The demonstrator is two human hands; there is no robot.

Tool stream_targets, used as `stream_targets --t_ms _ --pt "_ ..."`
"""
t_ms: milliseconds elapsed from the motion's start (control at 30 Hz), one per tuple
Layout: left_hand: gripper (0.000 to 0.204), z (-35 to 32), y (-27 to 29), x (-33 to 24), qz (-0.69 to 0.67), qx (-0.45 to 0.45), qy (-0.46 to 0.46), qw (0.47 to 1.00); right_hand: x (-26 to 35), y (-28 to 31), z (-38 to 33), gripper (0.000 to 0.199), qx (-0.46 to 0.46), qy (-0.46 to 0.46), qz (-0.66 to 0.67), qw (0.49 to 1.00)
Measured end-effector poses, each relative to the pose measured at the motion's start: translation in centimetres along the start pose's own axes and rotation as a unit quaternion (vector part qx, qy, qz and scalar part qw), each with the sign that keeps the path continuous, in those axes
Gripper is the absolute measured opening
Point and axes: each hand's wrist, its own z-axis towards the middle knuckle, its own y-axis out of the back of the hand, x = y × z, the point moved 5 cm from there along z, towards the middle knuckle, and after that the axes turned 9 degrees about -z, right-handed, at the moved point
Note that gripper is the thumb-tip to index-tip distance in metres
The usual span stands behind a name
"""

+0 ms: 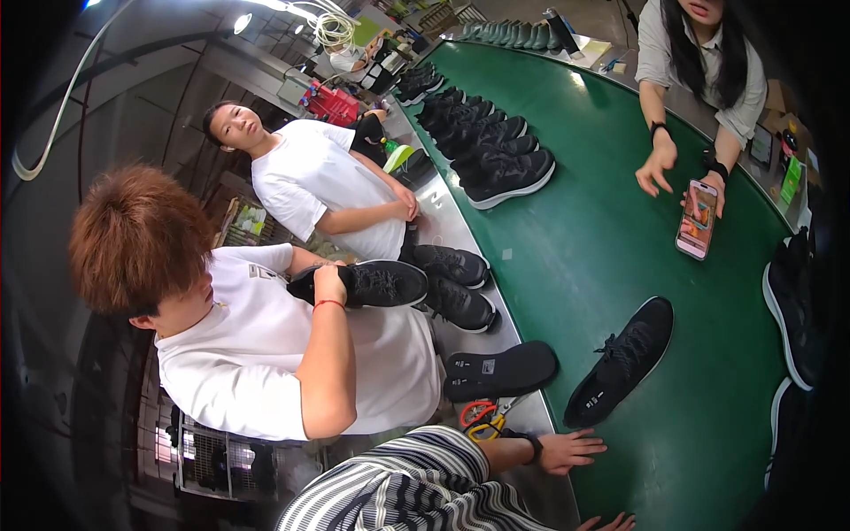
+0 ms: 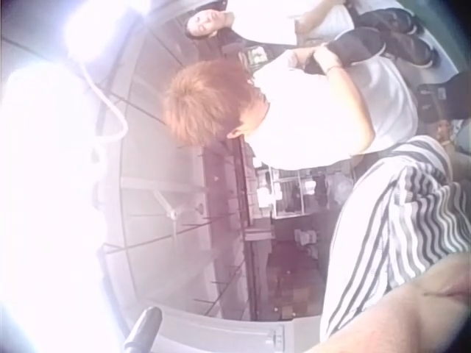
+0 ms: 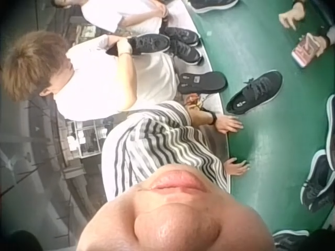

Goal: Inspecting and organizing black sneakers on a factory conveyor belt.

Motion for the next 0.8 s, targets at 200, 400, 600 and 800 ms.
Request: stream_targets --t_ms 200,400,600,800 --pt "0.058 -0.1 0.2 -0.1 -0.013 0.018 0.008 1.000 -0.1 0.3 -0.2 0.047 0.001 -0.001 -0.011 1.000" --pt "0.059 -0.4 -0.2 0.1 -0.026 0.012 -0.009 1.000 0.2 0.3 -0.5 0.047 -0.023 -0.015 -0.011 1.000" --pt "0.059 -0.5 -0.6 0.3 -0.055 0.011 -0.002 0.998 0.3 0.6 -0.4 0.049 -0.041 -0.026 -0.012 0.999" --pt "0.059 -0.9 -1.4 0.9 -0.103 0.047 0.043 0.993 0.4 0.6 -0.4 0.048 -0.062 -0.032 -0.019 0.997"
